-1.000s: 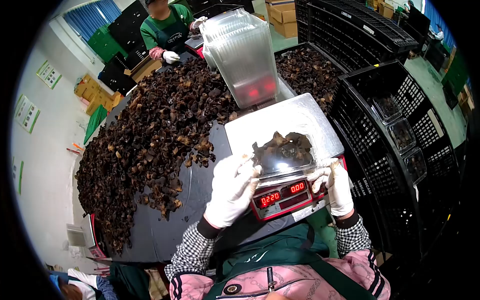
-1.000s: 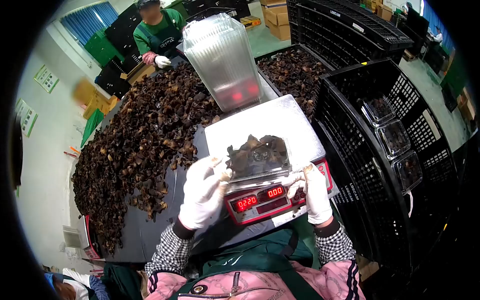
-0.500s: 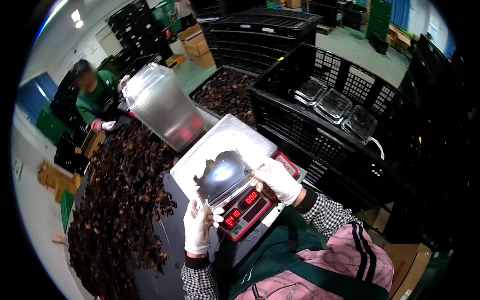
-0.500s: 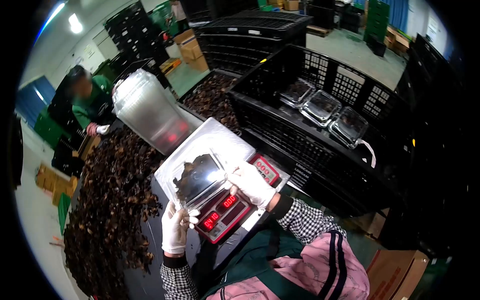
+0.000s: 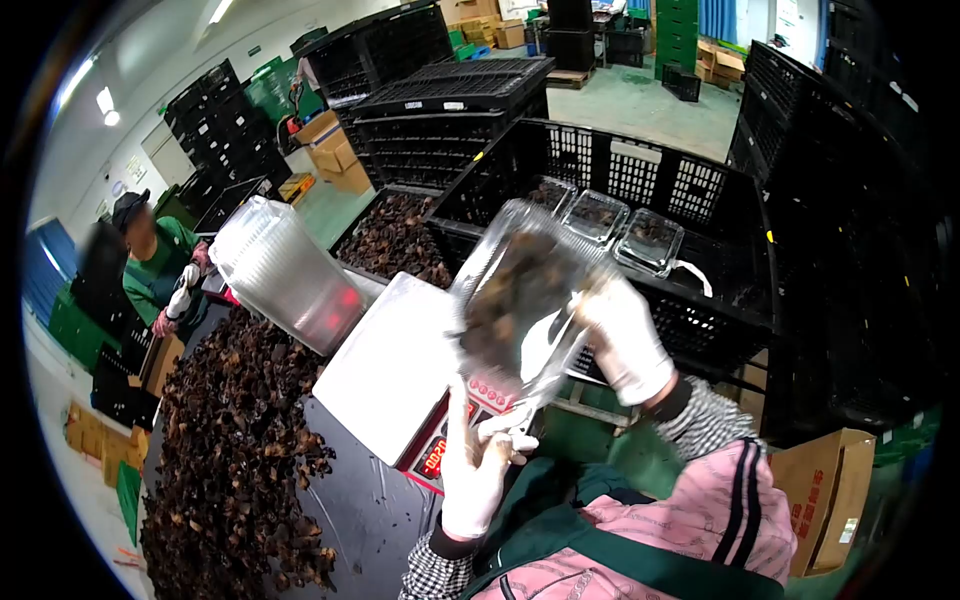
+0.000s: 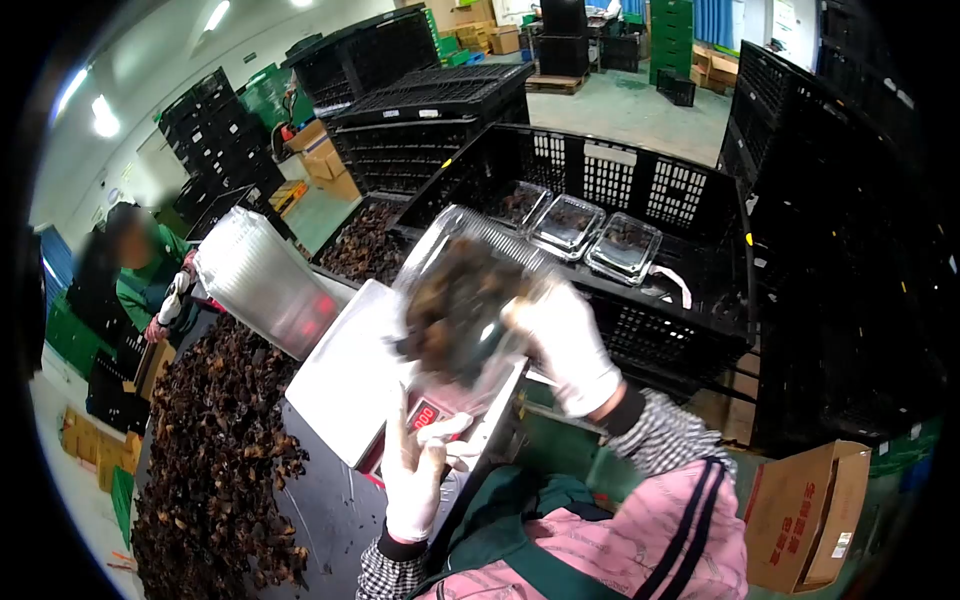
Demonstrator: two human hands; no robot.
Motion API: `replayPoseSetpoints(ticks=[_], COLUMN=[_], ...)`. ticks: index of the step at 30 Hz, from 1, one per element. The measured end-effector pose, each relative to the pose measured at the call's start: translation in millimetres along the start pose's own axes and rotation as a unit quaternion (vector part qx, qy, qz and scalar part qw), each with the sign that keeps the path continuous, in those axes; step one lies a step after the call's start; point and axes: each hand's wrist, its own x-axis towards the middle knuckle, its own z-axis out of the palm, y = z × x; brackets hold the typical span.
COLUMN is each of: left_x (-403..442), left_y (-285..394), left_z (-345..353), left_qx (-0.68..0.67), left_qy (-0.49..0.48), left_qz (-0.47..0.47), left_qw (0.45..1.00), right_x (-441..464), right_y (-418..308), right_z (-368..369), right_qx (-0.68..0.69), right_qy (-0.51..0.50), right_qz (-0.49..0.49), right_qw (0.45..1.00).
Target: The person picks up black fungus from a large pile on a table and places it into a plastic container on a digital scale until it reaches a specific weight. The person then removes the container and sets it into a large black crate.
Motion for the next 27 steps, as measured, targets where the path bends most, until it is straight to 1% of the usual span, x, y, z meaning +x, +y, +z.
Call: replayPoseSetpoints(ticks=[1,2,3,5,6,7,9,11,13,14,15,17,18,20,22,23,24,25,26,27], left_x=[-1.8,-3.5,-5.1,-4.5,-4.0,-2.1,0.0,2.9,6.5,8.7,8.0,6.7,6.9,7.1,3.1,0.4,-1.8,-3.9,-5.7,-7.8], left_y=[1.0,0.3,-1.4,-7.2,-4.0,-2.2,-9.8,-11.3,-17.2,-18.2,-19.0,-23.6,-27.7,-29.5,-31.7,-33.5,-35.4,-37.7,-40.0,-41.6], left_z=[-0.8,-6.1,-14.2,-31.8,-37.8,-44.4,-60.0,-66.9,-72.8,-73.7,-74.7,-78.0,-82.4,-86.4,-92.6,-95.2,-98.1,-100.7,-103.9,-106.7], left_qx=[-0.022,0.006,0.033,0.050,0.044,0.039,0.005,-0.011,0.009,0.011,0.011,0.014,0.015,0.022,0.032,0.036,0.041,0.044,0.048,0.051], left_qy=[-0.022,-0.006,0.007,0.087,0.122,0.158,0.209,0.225,0.235,0.240,0.244,0.250,0.253,0.271,0.283,0.288,0.293,0.291,0.290,0.292], left_qz=[0.013,0.028,0.041,0.075,0.072,0.071,0.062,0.043,0.015,0.011,0.006,-0.006,-0.008,-0.010,-0.003,-0.002,-0.002,-0.007,-0.009,-0.010], left_qw=[0.999,1.000,0.999,0.992,0.989,0.984,0.976,0.973,0.972,0.971,0.970,0.968,0.967,0.962,0.959,0.957,0.955,0.956,0.956,0.955], right_x=[11.6,25.1,39.2,77.9,88.4,98.0,113.3,132.0,150.3,150.9,147.6,159.5,165.7,172.6,149.3,151.8,161.2,164.9,160.9,156.7], right_y=[-23.7,-40.1,-56.0,-75.1,-82.0,-86.8,-89.2,-72.5,-40.4,-44.4,-46.8,-26.9,-14.6,5.2,-5.5,-6.2,1.2,11.1,20.3,18.3], right_z=[-18.3,-43.0,-72.7,-150.9,-181.0,-205.3,-238.9,-284.0,-350.0,-347.7,-349.7,-405.6,-419.2,-409.0,-314.3,-288.2,-276.5,-266.7,-255.1,-230.8], right_qx=[-0.066,-0.140,-0.213,-0.382,-0.516,-0.635,-0.730,-0.750,-0.732,-0.715,-0.687,-0.627,-0.823,-0.915,-0.866,-0.855,-0.815,-0.768,-0.532,-0.539], right_qy=[0.040,0.086,0.133,0.169,0.223,0.269,0.265,0.252,0.230,0.187,0.162,0.195,0.004,0.059,0.191,0.097,0.005,-0.107,-0.098,-0.158], right_qz=[-0.055,-0.108,-0.158,-0.200,-0.172,-0.140,0.019,0.183,0.261,0.320,0.341,0.401,0.378,0.234,0.146,0.157,0.212,0.242,0.470,0.502], right_qw=[0.995,0.981,0.955,0.886,0.809,0.711,0.629,0.584,0.586,0.593,0.620,0.639,0.424,0.324,0.439,0.485,0.539,0.583,0.697,0.658])
